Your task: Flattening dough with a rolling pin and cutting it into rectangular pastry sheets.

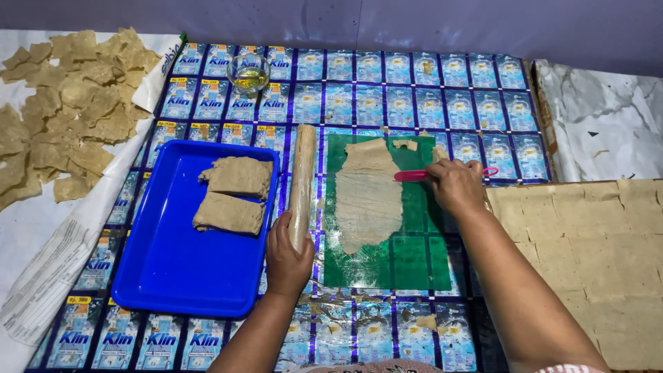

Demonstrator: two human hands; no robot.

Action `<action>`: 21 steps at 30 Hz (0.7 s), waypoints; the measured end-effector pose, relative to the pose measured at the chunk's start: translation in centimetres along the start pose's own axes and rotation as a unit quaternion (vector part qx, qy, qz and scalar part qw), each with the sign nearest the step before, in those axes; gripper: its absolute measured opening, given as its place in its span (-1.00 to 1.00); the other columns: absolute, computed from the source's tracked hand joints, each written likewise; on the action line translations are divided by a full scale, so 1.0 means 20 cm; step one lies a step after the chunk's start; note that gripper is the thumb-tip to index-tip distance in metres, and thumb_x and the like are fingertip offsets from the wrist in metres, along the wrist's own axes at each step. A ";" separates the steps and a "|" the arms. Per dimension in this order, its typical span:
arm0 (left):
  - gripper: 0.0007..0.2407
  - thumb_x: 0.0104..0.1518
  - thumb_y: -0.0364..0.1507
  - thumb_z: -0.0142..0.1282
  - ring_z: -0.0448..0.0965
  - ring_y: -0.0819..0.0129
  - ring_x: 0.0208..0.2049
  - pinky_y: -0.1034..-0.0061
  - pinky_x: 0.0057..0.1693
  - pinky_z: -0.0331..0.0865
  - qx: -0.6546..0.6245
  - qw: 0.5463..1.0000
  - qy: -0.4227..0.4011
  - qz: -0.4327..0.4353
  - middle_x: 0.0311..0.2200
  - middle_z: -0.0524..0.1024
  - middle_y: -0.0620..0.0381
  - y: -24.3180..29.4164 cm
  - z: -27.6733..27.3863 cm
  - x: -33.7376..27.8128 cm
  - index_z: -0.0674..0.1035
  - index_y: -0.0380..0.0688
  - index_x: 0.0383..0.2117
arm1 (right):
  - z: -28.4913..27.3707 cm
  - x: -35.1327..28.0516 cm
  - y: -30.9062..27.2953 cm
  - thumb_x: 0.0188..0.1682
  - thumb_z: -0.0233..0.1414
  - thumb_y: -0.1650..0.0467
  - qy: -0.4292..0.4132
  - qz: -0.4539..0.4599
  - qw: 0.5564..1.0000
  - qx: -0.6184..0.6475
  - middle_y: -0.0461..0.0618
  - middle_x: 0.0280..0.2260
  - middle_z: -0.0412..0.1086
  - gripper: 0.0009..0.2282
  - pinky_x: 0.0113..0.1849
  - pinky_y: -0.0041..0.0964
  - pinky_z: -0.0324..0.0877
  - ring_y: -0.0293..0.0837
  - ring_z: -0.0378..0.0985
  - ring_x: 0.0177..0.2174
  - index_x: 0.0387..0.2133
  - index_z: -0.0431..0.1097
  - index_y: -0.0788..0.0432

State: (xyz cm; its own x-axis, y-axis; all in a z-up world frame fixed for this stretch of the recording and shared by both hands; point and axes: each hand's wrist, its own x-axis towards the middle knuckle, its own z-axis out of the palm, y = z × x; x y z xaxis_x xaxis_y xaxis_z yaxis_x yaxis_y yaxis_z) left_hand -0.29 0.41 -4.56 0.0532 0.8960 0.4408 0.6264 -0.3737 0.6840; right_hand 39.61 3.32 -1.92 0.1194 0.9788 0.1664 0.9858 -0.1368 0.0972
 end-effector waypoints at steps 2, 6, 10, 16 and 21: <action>-0.53 0.04 -0.45 0.16 0.51 -0.15 0.05 0.09 0.13 0.41 0.001 1.000 0.003 0.002 0.09 0.44 -0.14 0.00 0.01 0.00 0.42 -0.17 0.15 | -0.03 0.01 -0.04 -0.04 0.03 0.24 -0.003 -0.003 1.000 0.012 -0.40 -0.34 0.43 -0.96 0.06 -0.11 0.17 -0.25 0.49 -0.15 -0.40 0.42 -0.32; -0.54 0.04 -0.44 0.16 0.52 -0.14 0.05 0.09 0.12 0.41 -0.003 1.000 0.004 0.004 0.09 0.45 -0.14 -0.01 0.01 0.00 0.43 -0.17 0.14 | -0.01 0.03 -0.09 -0.06 0.05 0.25 -0.004 -0.003 1.000 0.024 -0.40 -0.36 0.41 -0.95 0.05 -0.14 0.15 -0.28 0.48 -0.16 -0.39 0.42 -0.34; -0.55 0.05 -0.43 0.16 0.52 -0.14 0.06 0.10 0.13 0.41 -0.008 1.000 0.004 0.002 0.09 0.45 -0.14 0.00 0.00 0.00 0.43 -0.18 0.14 | 0.03 0.06 -0.15 -0.08 0.06 0.25 -0.002 -0.011 1.000 0.028 -0.40 -0.37 0.40 -0.96 0.06 -0.11 0.15 -0.27 0.48 -0.16 -0.42 0.40 -0.32; -0.54 0.05 -0.43 0.17 0.53 -0.14 0.06 0.10 0.12 0.42 -0.001 1.000 0.010 0.002 0.08 0.45 -0.15 -0.01 0.00 0.01 0.44 -0.18 0.14 | 0.00 0.08 -0.28 -0.09 0.06 0.26 -0.006 -0.020 0.999 0.046 -0.37 -0.38 0.41 -0.97 0.05 -0.09 0.16 -0.24 0.50 -0.18 -0.42 0.41 -0.30; -0.55 0.05 -0.42 0.16 0.53 -0.11 0.05 0.12 0.12 0.43 -0.002 1.000 0.005 0.000 0.08 0.46 -0.13 0.01 -0.01 0.01 0.44 -0.17 0.13 | -0.03 0.11 -0.40 -0.10 0.07 0.29 0.015 -0.037 0.996 0.084 -0.33 -0.36 0.44 -0.91 0.01 -0.07 0.18 -0.19 0.52 -0.19 -0.36 0.44 -0.28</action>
State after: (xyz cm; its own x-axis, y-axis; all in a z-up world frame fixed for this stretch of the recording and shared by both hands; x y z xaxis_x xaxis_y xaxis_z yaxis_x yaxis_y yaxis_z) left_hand -0.30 0.59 -4.29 0.0442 0.8935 0.4468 0.6237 -0.3741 0.6864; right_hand 31.94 6.43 -1.68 0.0437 0.9801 0.1938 0.9979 -0.0336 -0.0552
